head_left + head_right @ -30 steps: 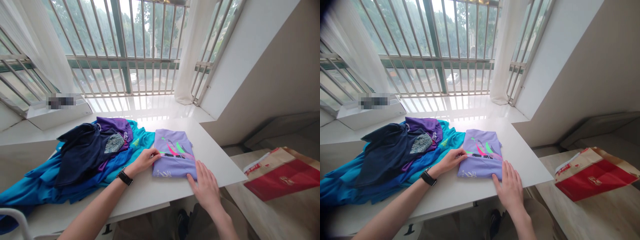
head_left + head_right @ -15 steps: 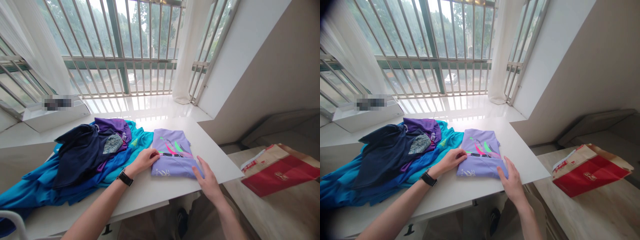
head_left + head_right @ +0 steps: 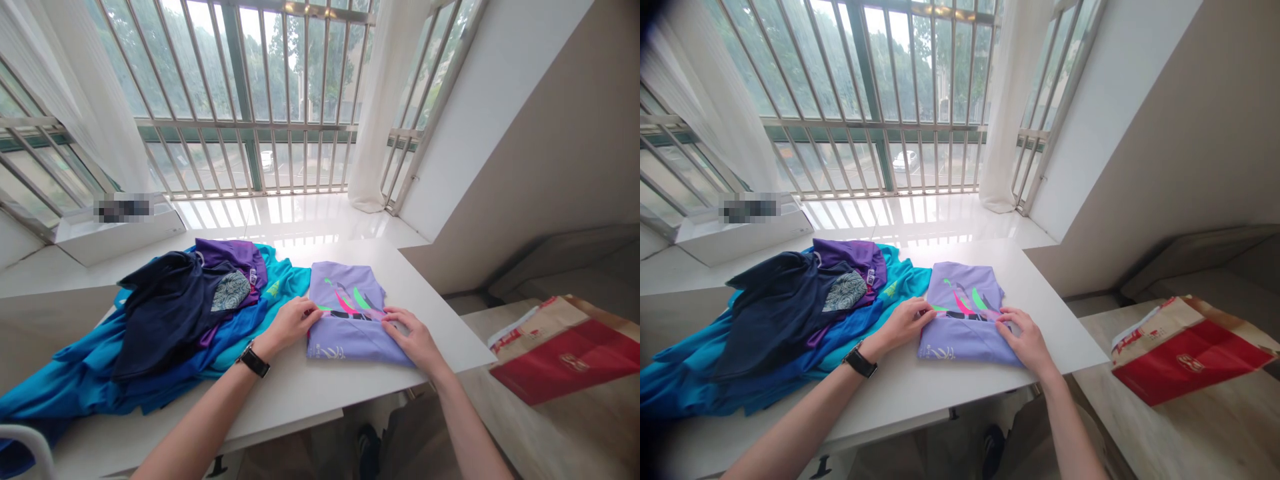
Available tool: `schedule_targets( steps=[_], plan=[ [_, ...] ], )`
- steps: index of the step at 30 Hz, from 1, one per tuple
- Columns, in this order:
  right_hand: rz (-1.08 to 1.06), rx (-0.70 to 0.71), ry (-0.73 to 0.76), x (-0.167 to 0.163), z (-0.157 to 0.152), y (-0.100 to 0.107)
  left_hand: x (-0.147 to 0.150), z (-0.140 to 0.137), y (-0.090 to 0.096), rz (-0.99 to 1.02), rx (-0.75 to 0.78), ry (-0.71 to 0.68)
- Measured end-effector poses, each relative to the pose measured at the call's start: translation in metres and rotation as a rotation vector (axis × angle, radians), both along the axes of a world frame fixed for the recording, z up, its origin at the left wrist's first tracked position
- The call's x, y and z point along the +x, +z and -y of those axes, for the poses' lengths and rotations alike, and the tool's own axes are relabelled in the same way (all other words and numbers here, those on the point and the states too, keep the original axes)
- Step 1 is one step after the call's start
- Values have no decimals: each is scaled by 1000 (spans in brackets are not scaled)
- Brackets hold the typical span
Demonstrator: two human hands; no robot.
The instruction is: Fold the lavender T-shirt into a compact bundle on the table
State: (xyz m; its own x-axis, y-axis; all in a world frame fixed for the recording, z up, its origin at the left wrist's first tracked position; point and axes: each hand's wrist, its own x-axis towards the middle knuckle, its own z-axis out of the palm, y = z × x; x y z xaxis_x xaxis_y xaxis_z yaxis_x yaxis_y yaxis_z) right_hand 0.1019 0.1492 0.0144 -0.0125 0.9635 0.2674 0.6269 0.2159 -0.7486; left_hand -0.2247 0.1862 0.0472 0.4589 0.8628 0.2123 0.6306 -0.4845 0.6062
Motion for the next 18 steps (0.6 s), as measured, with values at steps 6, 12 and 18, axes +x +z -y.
schedule_targets(
  steps=[6, 12, 18],
  plan=[
    [12, -16, 22, -1, 1, 5, 3, 4, 2, 24, -1, -62],
    [-112, -48, 29, 1, 3, 5, 3, 3, 2, 86, 5, -75],
    [-138, -47, 0, -1, 3, 3, 4, 2, -1, 49, -51, -54]
  ],
)
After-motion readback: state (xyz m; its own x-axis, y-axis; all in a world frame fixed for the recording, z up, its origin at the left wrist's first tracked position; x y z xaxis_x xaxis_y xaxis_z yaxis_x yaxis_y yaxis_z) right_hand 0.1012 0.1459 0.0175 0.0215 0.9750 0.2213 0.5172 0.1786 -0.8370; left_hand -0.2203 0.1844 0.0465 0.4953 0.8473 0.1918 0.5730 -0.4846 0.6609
